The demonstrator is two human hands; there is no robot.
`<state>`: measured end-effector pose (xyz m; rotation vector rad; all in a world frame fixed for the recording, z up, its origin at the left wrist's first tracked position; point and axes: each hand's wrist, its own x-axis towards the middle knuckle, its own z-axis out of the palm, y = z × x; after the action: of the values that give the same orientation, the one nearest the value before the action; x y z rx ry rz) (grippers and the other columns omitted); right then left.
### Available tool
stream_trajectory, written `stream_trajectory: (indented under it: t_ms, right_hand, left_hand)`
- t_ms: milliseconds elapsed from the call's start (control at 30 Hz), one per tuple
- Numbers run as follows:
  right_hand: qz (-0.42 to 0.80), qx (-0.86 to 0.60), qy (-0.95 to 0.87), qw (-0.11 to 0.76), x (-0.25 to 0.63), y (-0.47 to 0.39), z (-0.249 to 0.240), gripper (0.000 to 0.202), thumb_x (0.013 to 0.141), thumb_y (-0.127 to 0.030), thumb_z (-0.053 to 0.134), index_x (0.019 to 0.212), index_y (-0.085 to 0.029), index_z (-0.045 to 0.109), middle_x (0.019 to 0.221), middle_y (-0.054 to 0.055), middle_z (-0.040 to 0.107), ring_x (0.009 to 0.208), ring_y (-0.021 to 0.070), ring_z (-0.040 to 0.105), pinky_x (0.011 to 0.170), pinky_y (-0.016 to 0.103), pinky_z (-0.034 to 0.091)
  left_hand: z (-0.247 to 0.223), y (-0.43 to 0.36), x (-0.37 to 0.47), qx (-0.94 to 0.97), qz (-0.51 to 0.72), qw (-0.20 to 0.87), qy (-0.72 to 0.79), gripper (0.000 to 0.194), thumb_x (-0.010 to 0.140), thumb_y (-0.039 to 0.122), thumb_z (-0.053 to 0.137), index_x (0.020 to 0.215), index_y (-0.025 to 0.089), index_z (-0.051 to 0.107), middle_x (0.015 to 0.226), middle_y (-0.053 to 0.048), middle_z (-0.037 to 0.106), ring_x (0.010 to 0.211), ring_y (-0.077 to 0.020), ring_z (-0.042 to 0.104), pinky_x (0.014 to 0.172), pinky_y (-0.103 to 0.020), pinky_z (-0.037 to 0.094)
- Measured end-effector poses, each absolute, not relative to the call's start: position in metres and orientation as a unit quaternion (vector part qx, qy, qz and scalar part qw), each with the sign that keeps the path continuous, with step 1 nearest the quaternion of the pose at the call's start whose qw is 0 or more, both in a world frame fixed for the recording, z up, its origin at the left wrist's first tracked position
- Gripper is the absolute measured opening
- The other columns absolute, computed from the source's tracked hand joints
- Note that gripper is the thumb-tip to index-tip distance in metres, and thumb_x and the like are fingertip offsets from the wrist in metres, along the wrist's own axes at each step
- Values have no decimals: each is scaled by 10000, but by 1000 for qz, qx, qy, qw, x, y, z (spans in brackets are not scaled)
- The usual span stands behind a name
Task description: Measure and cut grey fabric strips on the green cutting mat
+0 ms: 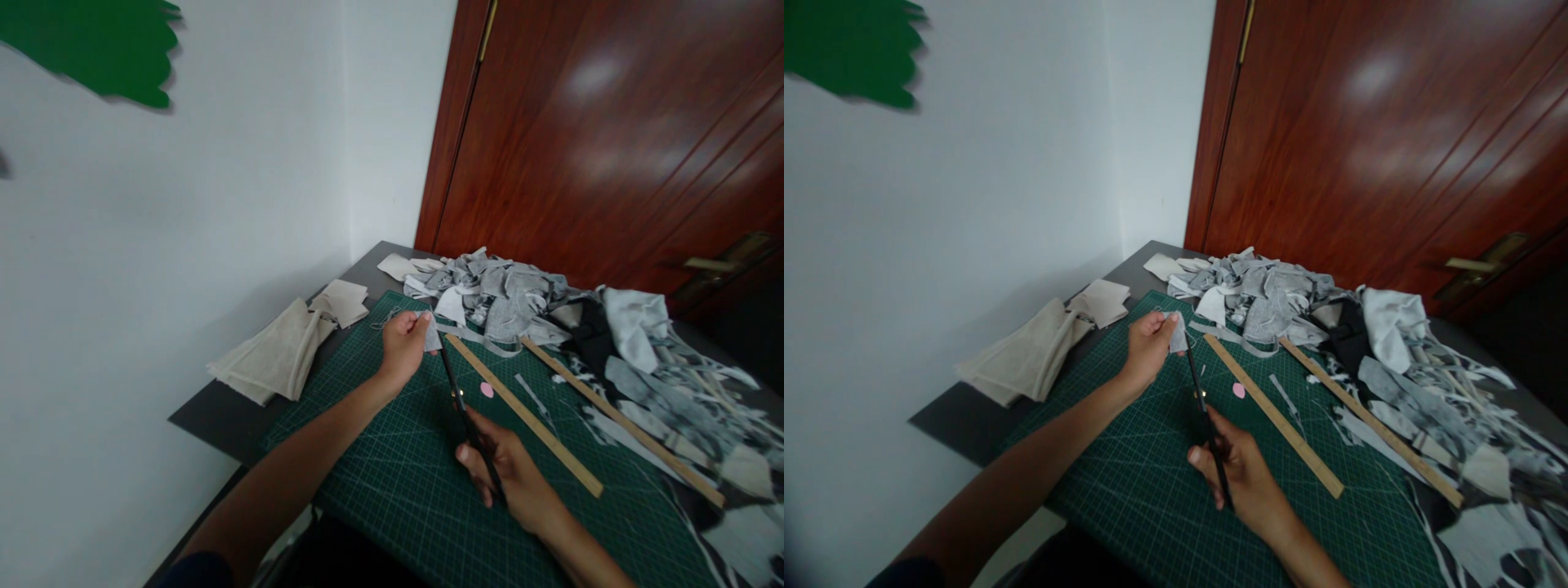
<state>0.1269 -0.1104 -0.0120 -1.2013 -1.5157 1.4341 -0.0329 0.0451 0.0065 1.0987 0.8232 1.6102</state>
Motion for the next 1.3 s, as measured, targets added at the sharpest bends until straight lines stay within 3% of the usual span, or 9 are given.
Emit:
stream_trajectory:
  t_ms: [267,567,733,967,1300]
  right_hand:
    - [535,-477,-582,383,128,-109,-16,929,790,-735,745,1480,-145,547,535,-94,456,341,68,372,343,185,326]
    - [538,-477,-571,396,129,-108,-14,940,788,-760,725,1452,-118,546,527,-105,421,350,64,346,339,181,322]
    - [542,-478,-571,390,131,-110,-14,926,773,-726,768,1447,-135,534,536,-110,423,342,66,364,340,178,322]
    - [534,-482,-575,389,130,-110,-12,953,795,-804,676,1421,-108,501,549,-107,435,351,66,370,345,179,323]
    - [532,-484,-572,394,129,-109,-17,930,809,-753,712,1440,-109,485,582,-105,440,384,62,366,352,170,332]
  left_hand:
    - [8,40,-32,473,651,485,343,426,837,560,719,671,192,584,539,18,599,423,-123,559,407,-231,455]
    - [4,30,-25,497,628,496,336,471,869,612,677,673,193,586,533,22,575,437,-132,564,421,-239,444]
    - [4,29,-26,519,647,448,333,477,915,602,630,671,195,582,542,24,556,478,-127,551,473,-239,440]
    - [2,28,-28,544,656,370,371,499,935,550,618,596,196,522,555,31,454,541,-117,428,515,-244,326]
    - [1,27,-26,528,641,411,375,515,908,583,627,588,191,535,543,32,468,531,-119,426,521,-257,294]
